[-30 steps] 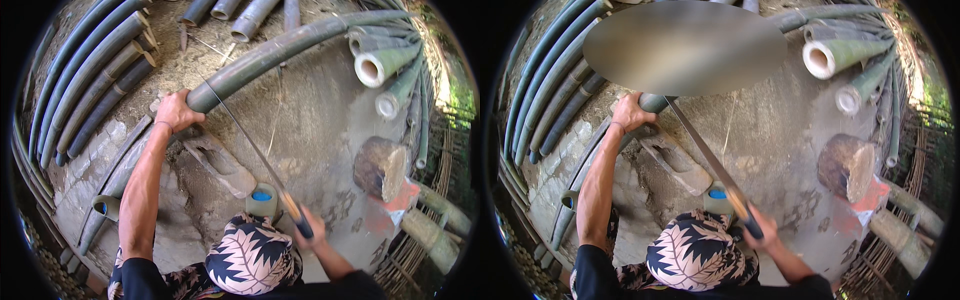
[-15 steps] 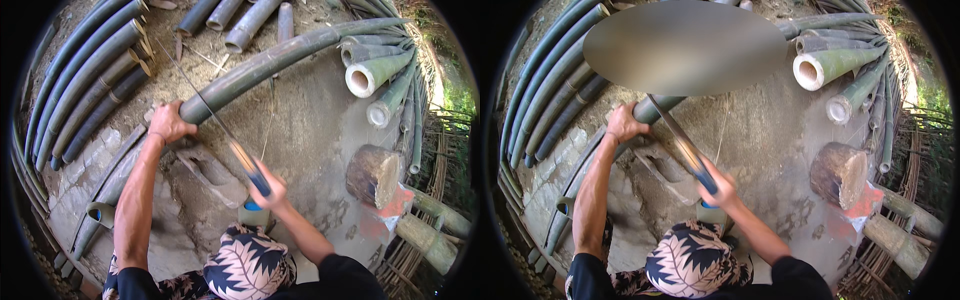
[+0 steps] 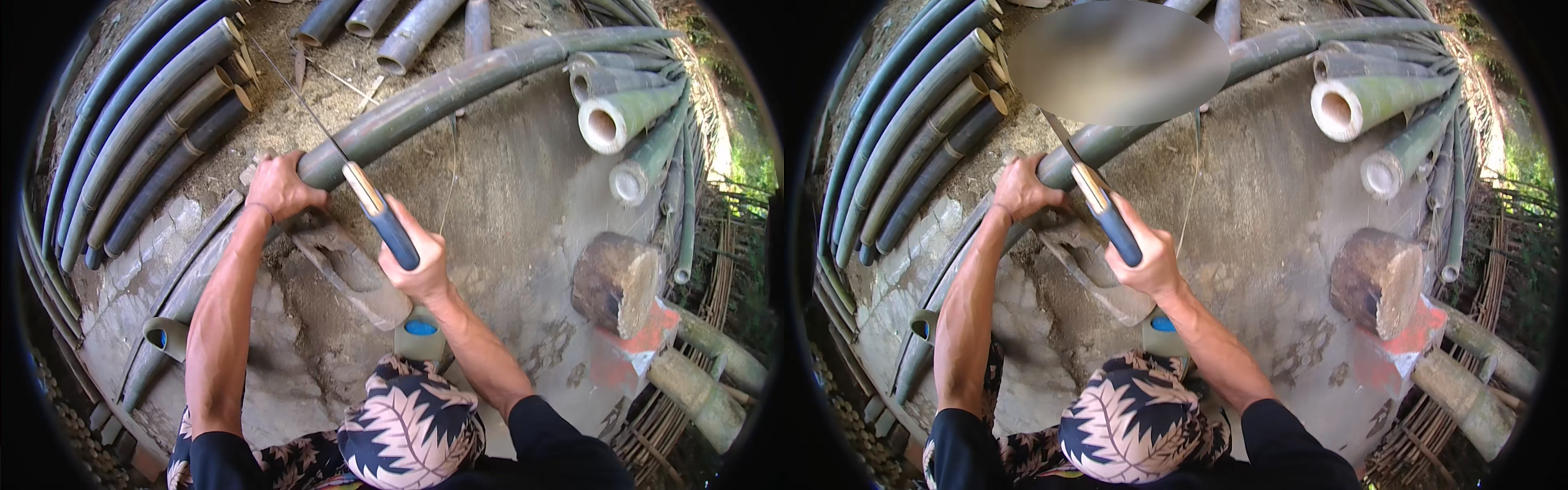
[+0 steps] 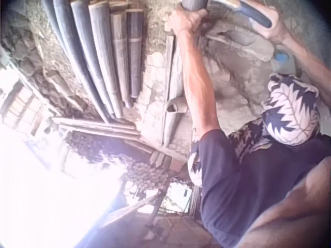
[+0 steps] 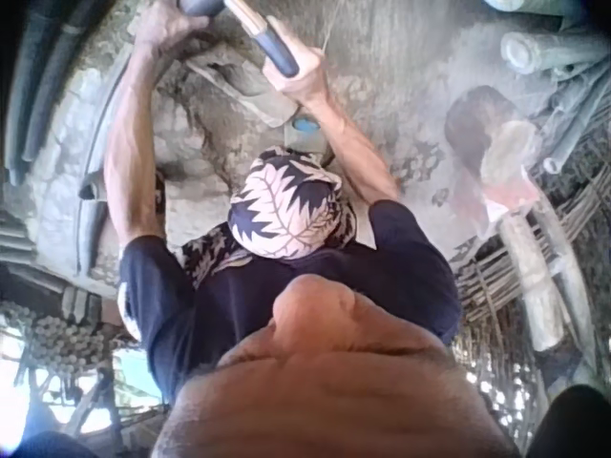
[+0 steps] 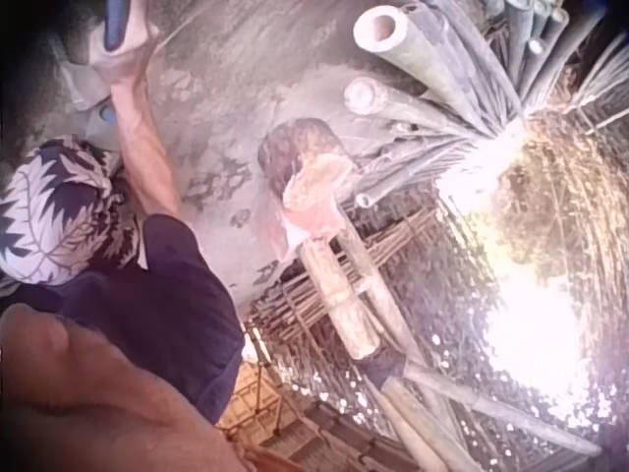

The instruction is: The person saws bamboo stalks on the ground using a hand saw, measuring sections with a tape measure and sorting the cut pieces.

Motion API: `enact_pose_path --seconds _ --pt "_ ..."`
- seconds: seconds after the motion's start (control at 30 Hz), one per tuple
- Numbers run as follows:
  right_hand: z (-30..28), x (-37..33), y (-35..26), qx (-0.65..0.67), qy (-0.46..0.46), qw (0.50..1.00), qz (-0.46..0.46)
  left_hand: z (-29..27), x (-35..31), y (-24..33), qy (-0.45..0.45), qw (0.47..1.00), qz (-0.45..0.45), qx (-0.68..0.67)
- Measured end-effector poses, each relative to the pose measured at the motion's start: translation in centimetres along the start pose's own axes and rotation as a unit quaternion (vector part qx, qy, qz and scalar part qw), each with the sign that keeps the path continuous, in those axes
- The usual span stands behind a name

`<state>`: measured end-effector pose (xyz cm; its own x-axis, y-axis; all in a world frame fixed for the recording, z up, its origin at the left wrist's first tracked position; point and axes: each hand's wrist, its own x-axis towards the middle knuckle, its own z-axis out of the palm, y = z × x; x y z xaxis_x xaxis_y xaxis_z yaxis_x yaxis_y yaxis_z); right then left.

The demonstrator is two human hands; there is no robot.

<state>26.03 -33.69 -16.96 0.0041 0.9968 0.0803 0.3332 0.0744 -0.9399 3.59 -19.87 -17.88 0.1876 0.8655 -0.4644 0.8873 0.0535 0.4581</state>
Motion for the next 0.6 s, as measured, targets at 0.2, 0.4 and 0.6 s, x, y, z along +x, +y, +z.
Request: enact_pose_path --seconds 0.2,0.4,0.6 --pt "-10.2 -16.7 -5.2 -0.171 -0.085 0.981 0.016 -1.5 -0.8 -1.7 -0.022 0.999 -0.024 0.013" --pt "-0.3 -1.4 -0.1 0.002 0.001 1.0 0.007 0.2 0.1 -0.3 0.029 0.999 0.028 0.023" --pt "-12.2 -15.2 -3.8 -0.139 -0.126 0.979 0.083 -1.4 -0.1 -0.9 0.012 0.999 0.006 0.038"
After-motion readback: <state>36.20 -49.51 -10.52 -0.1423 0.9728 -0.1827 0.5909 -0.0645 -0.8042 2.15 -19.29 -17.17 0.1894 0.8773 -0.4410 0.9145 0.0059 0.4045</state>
